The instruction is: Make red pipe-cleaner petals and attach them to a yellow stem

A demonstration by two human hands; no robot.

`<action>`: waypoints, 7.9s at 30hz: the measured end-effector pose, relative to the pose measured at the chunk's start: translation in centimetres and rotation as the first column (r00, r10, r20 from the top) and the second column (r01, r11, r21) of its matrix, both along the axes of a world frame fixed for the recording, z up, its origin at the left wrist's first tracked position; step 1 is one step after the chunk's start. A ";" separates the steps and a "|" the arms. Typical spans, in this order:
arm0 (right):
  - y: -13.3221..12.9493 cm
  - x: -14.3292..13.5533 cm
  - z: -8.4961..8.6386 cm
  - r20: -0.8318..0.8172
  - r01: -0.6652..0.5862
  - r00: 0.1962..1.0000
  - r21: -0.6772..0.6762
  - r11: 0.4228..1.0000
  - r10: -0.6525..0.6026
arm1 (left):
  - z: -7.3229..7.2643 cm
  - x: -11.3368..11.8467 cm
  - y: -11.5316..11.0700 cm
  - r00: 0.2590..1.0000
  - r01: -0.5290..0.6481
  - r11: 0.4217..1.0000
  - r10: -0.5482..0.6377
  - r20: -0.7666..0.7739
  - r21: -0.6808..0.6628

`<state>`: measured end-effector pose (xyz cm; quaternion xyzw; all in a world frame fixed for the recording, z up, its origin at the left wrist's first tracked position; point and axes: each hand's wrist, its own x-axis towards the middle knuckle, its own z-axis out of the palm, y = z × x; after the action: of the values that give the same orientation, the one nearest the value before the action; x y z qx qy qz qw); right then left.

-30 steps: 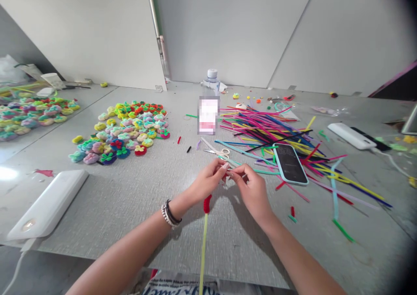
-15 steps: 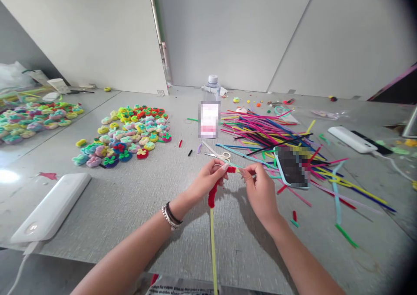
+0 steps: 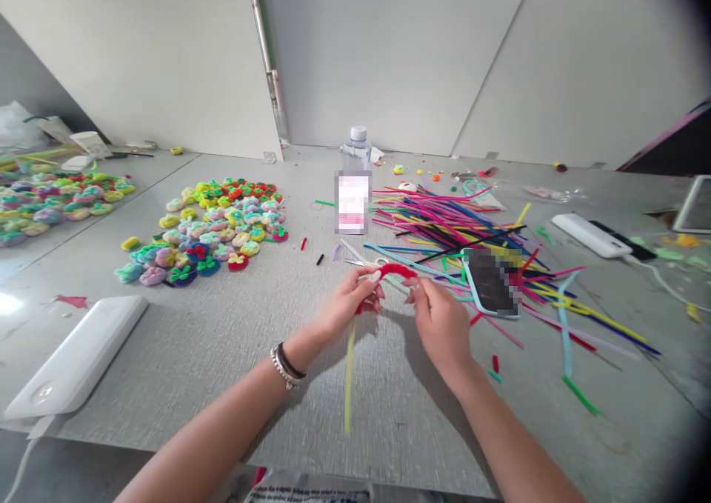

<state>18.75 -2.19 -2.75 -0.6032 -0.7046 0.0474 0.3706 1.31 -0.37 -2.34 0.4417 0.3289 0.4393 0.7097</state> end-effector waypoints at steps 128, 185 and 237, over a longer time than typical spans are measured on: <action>0.3 -1.6 0.0 -0.873 -0.598 0.478 -0.409 0.689 -0.103 | 0.3 -1.1 -0.3 0.493 0.386 0.807 0.228 -0.840 0.446; 0.3 -2.8 -0.8 -0.873 -0.399 0.478 -0.319 0.860 -0.102 | 0.8 -0.7 -0.4 0.637 0.116 0.871 0.303 -0.709 0.477; 0.2 -1.2 0.7 -0.941 -0.569 0.311 -0.296 0.767 -0.132 | 1.5 -0.4 -1.2 0.726 0.252 0.857 0.139 -0.673 0.450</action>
<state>17.53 -1.98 -2.05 -0.4363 -0.3902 0.6498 0.4849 0.89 -1.61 -0.80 0.7542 0.4237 0.2931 0.4071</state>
